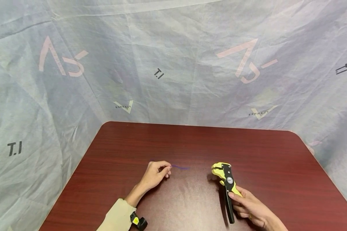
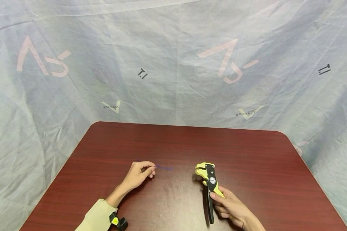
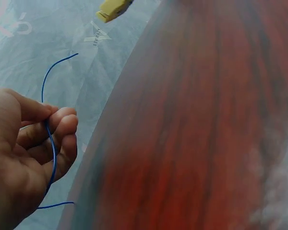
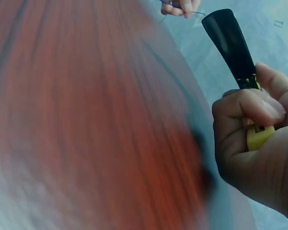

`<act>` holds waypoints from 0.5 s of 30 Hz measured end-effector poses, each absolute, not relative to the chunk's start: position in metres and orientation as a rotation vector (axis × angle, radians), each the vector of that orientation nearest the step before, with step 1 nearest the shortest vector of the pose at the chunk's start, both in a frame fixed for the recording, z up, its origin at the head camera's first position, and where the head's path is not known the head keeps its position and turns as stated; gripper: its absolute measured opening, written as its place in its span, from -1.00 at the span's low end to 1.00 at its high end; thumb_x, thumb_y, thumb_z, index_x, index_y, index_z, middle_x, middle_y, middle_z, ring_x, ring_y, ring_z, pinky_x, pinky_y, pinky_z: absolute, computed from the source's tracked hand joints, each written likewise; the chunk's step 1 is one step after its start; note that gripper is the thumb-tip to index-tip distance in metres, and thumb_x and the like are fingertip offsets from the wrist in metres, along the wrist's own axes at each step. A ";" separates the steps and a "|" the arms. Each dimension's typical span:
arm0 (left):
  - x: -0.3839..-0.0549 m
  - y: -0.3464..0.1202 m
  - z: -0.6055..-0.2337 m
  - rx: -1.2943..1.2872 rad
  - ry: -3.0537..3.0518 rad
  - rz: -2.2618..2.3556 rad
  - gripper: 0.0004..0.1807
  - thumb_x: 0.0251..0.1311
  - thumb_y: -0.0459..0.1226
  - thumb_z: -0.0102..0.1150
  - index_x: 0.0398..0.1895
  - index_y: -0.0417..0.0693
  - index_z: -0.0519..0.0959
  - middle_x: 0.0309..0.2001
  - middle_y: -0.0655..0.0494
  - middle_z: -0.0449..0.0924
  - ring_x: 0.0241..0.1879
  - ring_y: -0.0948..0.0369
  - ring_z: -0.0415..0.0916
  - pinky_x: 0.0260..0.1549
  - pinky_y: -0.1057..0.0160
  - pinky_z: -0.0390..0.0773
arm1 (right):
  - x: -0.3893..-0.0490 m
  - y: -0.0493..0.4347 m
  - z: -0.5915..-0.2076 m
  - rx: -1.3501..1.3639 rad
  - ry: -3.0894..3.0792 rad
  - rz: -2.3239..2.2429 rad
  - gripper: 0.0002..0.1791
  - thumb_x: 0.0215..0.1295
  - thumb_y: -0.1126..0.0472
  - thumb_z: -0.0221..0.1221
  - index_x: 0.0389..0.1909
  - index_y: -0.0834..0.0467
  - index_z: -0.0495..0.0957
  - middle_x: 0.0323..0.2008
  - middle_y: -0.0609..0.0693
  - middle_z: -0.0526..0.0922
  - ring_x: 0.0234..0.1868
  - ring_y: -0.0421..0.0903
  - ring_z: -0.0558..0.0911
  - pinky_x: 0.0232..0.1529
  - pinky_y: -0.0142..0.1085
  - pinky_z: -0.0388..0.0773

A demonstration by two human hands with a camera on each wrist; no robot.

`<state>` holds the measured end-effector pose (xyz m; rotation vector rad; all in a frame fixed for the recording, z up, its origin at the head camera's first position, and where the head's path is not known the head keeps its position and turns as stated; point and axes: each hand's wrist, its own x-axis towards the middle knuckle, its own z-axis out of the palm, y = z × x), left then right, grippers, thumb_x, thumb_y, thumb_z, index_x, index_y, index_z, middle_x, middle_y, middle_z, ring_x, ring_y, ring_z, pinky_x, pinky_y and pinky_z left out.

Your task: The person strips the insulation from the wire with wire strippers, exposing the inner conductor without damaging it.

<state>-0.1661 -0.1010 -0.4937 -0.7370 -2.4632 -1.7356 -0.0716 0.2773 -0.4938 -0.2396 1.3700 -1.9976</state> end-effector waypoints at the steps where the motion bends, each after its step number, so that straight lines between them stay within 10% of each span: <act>1: -0.166 -0.101 -0.494 -0.729 -2.454 -1.752 -0.85 0.33 -0.43 0.16 -0.31 -0.38 0.68 -0.52 -0.19 0.70 -0.58 0.22 0.62 -0.54 0.26 0.66 | -0.071 0.277 -0.495 -0.252 1.344 -2.008 -0.69 0.62 0.31 -0.24 0.04 -0.06 0.44 -0.48 -0.34 0.43 -0.60 -0.45 0.27 -0.62 -0.44 -0.05; 8: -0.164 -0.100 -0.489 -0.648 -2.404 -1.841 -0.84 0.33 -0.44 0.16 -0.24 -0.44 0.66 -0.50 -0.24 0.70 -0.60 0.31 0.62 -0.56 0.21 0.67 | -0.069 0.264 -0.495 -0.247 1.369 -2.038 -0.68 0.61 0.30 -0.21 0.13 -0.08 0.43 -0.21 -0.26 0.62 -0.21 -0.32 0.63 -0.13 -0.38 0.61; 15: -0.164 -0.098 -0.489 -0.611 -2.378 -1.845 -0.85 0.31 -0.44 0.18 -0.24 -0.44 0.66 -0.53 -0.21 0.70 -0.63 0.36 0.58 -0.59 0.16 0.65 | -0.068 0.255 -0.495 -0.337 1.241 -2.085 -0.52 0.55 0.43 -0.24 0.37 -0.01 0.17 0.04 0.03 0.71 0.12 0.01 0.70 0.10 -0.04 0.65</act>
